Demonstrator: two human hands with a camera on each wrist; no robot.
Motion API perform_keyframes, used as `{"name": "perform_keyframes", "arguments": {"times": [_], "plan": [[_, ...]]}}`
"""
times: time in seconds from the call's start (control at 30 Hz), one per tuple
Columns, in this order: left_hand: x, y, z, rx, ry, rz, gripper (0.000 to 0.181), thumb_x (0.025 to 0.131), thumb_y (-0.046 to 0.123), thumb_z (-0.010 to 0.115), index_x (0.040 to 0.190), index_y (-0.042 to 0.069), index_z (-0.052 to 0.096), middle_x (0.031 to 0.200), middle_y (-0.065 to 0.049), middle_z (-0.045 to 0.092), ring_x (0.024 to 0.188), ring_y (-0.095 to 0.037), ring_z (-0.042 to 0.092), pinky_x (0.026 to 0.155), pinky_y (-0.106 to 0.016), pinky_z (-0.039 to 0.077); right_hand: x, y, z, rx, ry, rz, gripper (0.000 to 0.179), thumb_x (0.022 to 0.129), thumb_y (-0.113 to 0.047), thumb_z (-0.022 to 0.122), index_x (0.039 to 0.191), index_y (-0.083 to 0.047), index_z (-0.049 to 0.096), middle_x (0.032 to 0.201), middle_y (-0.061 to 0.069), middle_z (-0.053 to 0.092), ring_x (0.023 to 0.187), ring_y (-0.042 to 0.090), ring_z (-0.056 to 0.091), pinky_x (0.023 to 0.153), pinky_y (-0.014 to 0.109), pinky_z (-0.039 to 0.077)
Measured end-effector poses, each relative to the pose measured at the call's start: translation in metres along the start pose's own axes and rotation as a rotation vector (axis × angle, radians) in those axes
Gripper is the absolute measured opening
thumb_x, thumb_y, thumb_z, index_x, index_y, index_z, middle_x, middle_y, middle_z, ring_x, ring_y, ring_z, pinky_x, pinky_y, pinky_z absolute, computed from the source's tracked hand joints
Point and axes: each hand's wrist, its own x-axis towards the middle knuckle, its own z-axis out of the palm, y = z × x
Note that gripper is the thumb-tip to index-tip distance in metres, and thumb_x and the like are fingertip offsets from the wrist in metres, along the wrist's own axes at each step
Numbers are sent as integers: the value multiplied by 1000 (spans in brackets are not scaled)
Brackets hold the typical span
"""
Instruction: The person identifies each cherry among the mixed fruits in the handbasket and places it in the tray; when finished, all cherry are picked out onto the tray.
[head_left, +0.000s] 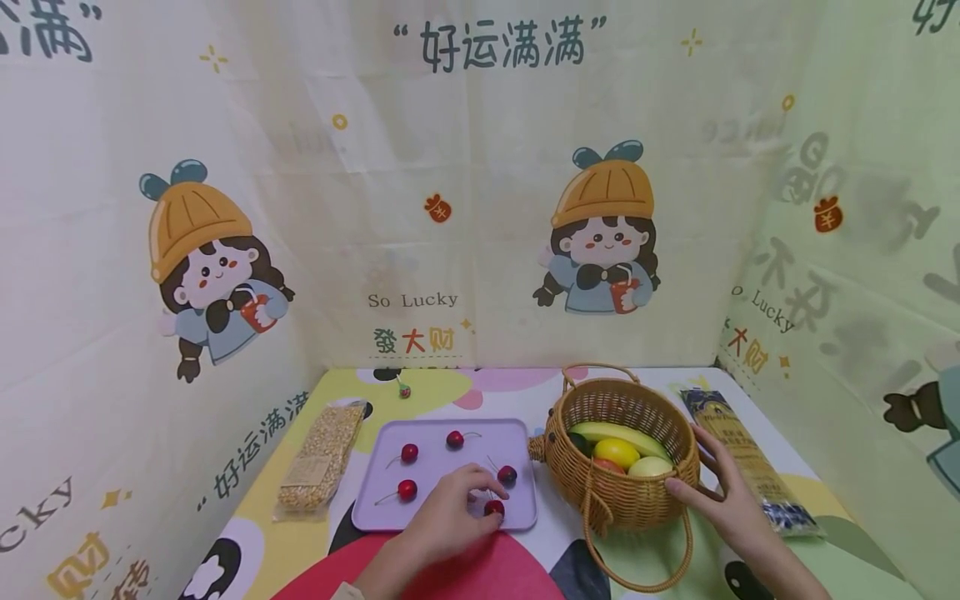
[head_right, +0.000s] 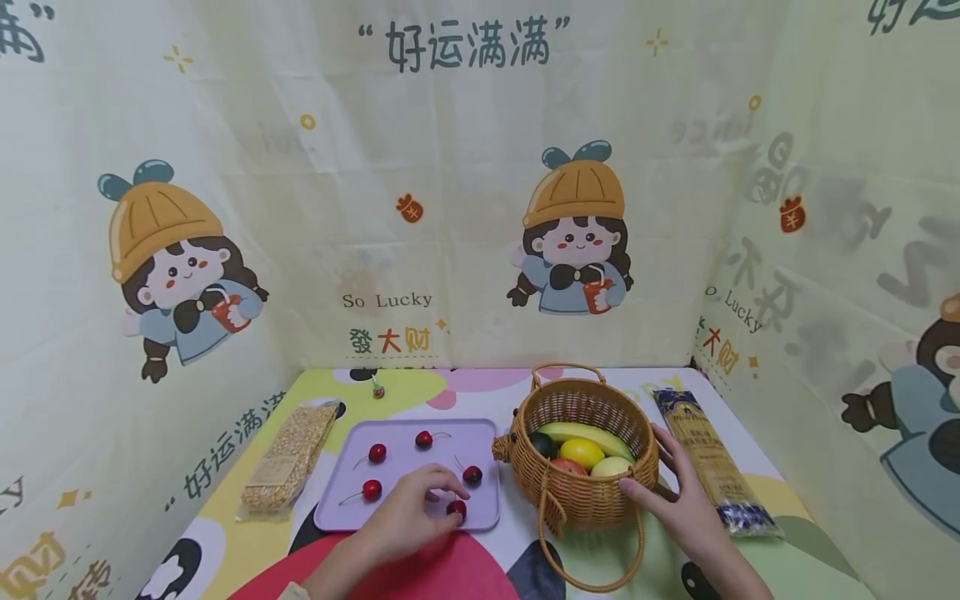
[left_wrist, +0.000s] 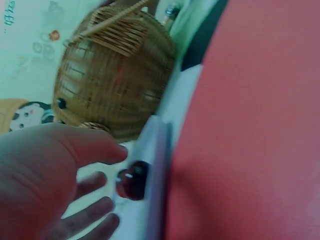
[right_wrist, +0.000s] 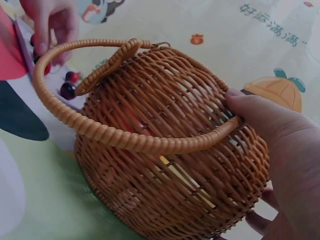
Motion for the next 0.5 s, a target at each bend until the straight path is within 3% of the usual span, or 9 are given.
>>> {"name": "perform_keyframes", "arguments": {"times": [0.13, 0.23, 0.33, 0.43, 0.5], "plan": [[0, 16, -12, 7, 90, 72, 28, 96, 17, 86, 110, 40, 80, 121, 19, 71, 121, -15, 68, 107, -44, 60, 1, -4, -2, -22, -7, -7, 99, 110, -25, 71, 180, -17, 2, 184, 29, 7, 163, 62, 18, 119, 79, 36], [-4, 33, -24, 5, 155, 131, 35, 95, 16, 87, 112, 45, 77, 124, 21, 71, 123, -8, 65, 111, -41, 58, 1, -6, -4, -30, -3, 10, 101, 109, -26, 72, 181, -23, 1, 186, 26, 3, 166, 60, 12, 123, 78, 32], [-6, 49, -36, 22, 215, 172, 37, 94, 17, 89, 112, 46, 76, 127, 22, 70, 128, -6, 63, 113, -43, 56, -1, -16, -11, -15, -12, 14, 101, 111, -27, 70, 180, -32, -3, 186, 23, -8, 165, 66, 7, 122, 84, 26], [2, 59, -48, 140, 253, 200, 33, 93, 31, 90, 120, 45, 76, 139, 18, 66, 139, -10, 58, 118, -50, 52, 2, -37, -22, -37, -8, -35, 98, 111, -29, 70, 179, -39, 1, 187, 19, -9, 159, 74, 11, 113, 93, 25], [15, 62, -57, 272, 251, 213, 40, 94, 45, 87, 131, 42, 72, 151, 13, 61, 149, -16, 53, 123, -57, 46, 10, -55, -29, -118, 21, -117, 94, 109, -31, 73, 179, -40, 11, 188, 18, 1, 158, 73, 18, 109, 94, 29]]}}
